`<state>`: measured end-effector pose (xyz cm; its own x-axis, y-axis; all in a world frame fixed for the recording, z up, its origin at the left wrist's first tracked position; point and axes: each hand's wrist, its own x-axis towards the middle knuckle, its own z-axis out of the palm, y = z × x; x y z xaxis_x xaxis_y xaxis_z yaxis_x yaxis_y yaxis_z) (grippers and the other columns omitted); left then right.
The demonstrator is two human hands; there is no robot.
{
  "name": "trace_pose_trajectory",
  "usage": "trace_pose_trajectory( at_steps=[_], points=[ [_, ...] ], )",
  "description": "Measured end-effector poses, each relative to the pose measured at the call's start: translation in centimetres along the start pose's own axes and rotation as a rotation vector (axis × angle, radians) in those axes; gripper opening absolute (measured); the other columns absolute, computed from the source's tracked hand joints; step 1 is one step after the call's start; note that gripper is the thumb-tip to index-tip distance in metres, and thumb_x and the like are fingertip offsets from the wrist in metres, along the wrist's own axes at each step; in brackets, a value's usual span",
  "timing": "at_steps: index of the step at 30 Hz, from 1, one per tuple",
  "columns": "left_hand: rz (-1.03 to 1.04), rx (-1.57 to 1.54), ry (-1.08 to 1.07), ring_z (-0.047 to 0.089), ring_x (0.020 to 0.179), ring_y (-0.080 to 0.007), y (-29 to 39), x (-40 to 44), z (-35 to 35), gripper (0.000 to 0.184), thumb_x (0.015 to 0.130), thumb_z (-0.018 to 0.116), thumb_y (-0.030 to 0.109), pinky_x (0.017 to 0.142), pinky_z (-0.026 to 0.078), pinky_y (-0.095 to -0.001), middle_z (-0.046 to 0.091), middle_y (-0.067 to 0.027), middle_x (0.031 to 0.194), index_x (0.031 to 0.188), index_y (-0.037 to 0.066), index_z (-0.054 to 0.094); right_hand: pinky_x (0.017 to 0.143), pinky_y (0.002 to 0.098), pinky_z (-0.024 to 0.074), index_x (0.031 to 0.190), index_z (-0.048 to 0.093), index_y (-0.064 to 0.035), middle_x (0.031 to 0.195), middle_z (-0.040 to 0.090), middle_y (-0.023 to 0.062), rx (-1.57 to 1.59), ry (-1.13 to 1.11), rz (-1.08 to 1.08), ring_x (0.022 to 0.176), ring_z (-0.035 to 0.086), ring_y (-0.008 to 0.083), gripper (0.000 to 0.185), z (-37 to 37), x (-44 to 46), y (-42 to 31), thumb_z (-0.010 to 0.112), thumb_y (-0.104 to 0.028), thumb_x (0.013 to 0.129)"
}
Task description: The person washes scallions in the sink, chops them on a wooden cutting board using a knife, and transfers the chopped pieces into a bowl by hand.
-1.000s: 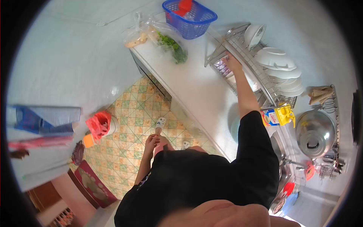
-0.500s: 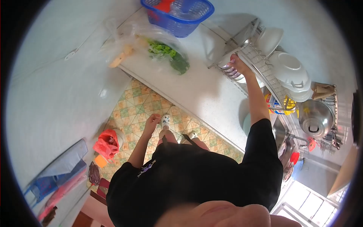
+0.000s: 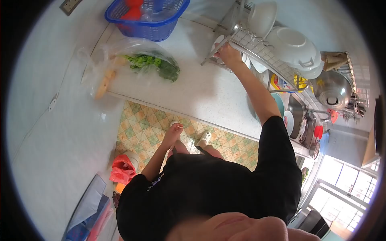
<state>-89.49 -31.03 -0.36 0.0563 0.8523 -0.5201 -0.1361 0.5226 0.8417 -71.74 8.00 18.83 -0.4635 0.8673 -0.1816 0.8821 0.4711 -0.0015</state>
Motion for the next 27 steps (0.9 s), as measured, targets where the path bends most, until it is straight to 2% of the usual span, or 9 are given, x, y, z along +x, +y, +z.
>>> trace_pose_trajectory(
  at_steps=[4,6,9,17,19,21,23,26,27],
  points=[
    [-0.049,-0.016,-0.067,0.057,0.087,-0.0124,1.7,0.0,0.5,0.025,0.095,0.062,0.022,0.079,0.045,-0.0265,0.058,-0.0016,0.09,0.114,0.007,0.063,0.1,0.0509,0.0477,0.121,0.057,-0.017,0.128,0.049,0.0233,-0.147,0.156,0.017,0.127,0.048,0.0397,0.043,0.1,-4.6,-0.2,0.069,-0.038,0.085],
    [-0.041,-0.013,-0.14,0.058,0.09,-0.0124,1.9,0.8,0.4,0.025,0.097,0.06,0.023,0.083,0.045,-0.0266,0.06,-0.0022,0.094,0.117,0.007,0.062,0.101,0.0574,0.0434,0.118,0.06,-0.0144,0.133,0.047,0.0201,-0.165,0.422,-0.163,0.125,0.048,0.0357,0.04,2.0,-6.5,1.1,0.068,-0.036,0.086],
    [-0.053,-0.022,-0.217,0.059,0.094,-0.0127,4.9,0.8,1.9,0.029,0.1,0.056,0.028,0.087,0.045,-0.0272,0.062,-0.0035,0.099,0.121,0.008,0.059,0.103,0.0542,0.0426,0.111,0.062,-0.0128,0.126,0.048,0.0199,-0.056,0.662,-0.327,0.117,0.051,0.0364,0.037,3.7,-7.6,3.7,0.071,-0.034,0.083],
    [0.008,-0.175,-0.26,0.058,0.111,-0.0207,14.9,8.7,9.5,0.05,0.101,0.048,0.048,0.096,0.046,-0.0369,0.059,-0.0098,0.117,0.134,0.011,0.049,0.084,0.0467,0.0514,0.106,0.061,-0.0133,0.119,0.056,0.0188,0.043,0.557,-0.445,0.108,0.059,0.0359,0.029,1.2,-7.0,6.7,0.066,-0.035,0.088],
    [0.063,-0.183,-0.23,0.057,0.116,-0.0234,18.2,11.3,11.4,0.053,0.101,0.047,0.05,0.098,0.046,-0.0394,0.058,-0.0122,0.122,0.137,0.011,0.045,0.072,0.0459,0.0535,0.107,0.058,-0.014,0.113,0.059,0.0197,0.205,0.189,-0.25,0.093,0.065,0.0371,0.031,0.2,-6.6,8.0,0.061,-0.04,0.091],
    [0.129,-0.377,-0.163,0.053,0.123,-0.0312,20.1,13.6,13.0,0.065,0.099,0.048,0.055,0.102,0.044,-0.0452,0.048,-0.0173,0.136,0.146,0.013,0.032,0.067,0.048,0.0538,0.106,0.056,-0.0141,0.113,0.06,0.02,0.276,0.27,-0.28,0.085,0.067,0.0385,0.033,2.5,-6.4,9.1,0.058,-0.044,0.093],
    [0.145,-0.437,-0.17,0.051,0.125,-0.0349,19.9,14.8,13.1,0.07,0.097,0.049,0.057,0.104,0.042,-0.0481,0.043,-0.0185,0.141,0.148,0.014,0.025,0.067,0.0469,0.0542,0.103,0.057,-0.014,0.108,0.059,0.0176,0.294,0.717,-0.37,0.084,0.066,0.0364,0.032,5.1,-6.7,9.1,0.06,-0.044,0.091],
    [0.087,-0.57,-0.145,0.048,0.128,-0.0417,21.6,16.3,14.1,0.08,0.094,0.052,0.06,0.109,0.039,-0.0538,0.033,-0.0204,0.147,0.151,0.017,0.015,0.064,0.0444,0.0547,0.104,0.058,-0.014,0.092,0.055,0.0144,0.307,0.76,-0.401,0.078,0.064,0.0343,0.034,5.9,-7.0,9.3,0.063,-0.044,0.088],
    [0.095,-0.598,-0.141,0.047,0.129,-0.0422,21.8,17.1,14.0,0.081,0.094,0.053,0.06,0.109,0.039,-0.0541,0.033,-0.0214,0.146,0.151,0.016,0.015,0.07,0.042,0.0562,0.11,0.058,-0.0152,0.098,0.058,0.0135,0.261,0.719,-0.375,0.087,0.065,0.0319,0.029,5.4,-7.1,9.0,0.065,-0.034,0.088]
  ],
)
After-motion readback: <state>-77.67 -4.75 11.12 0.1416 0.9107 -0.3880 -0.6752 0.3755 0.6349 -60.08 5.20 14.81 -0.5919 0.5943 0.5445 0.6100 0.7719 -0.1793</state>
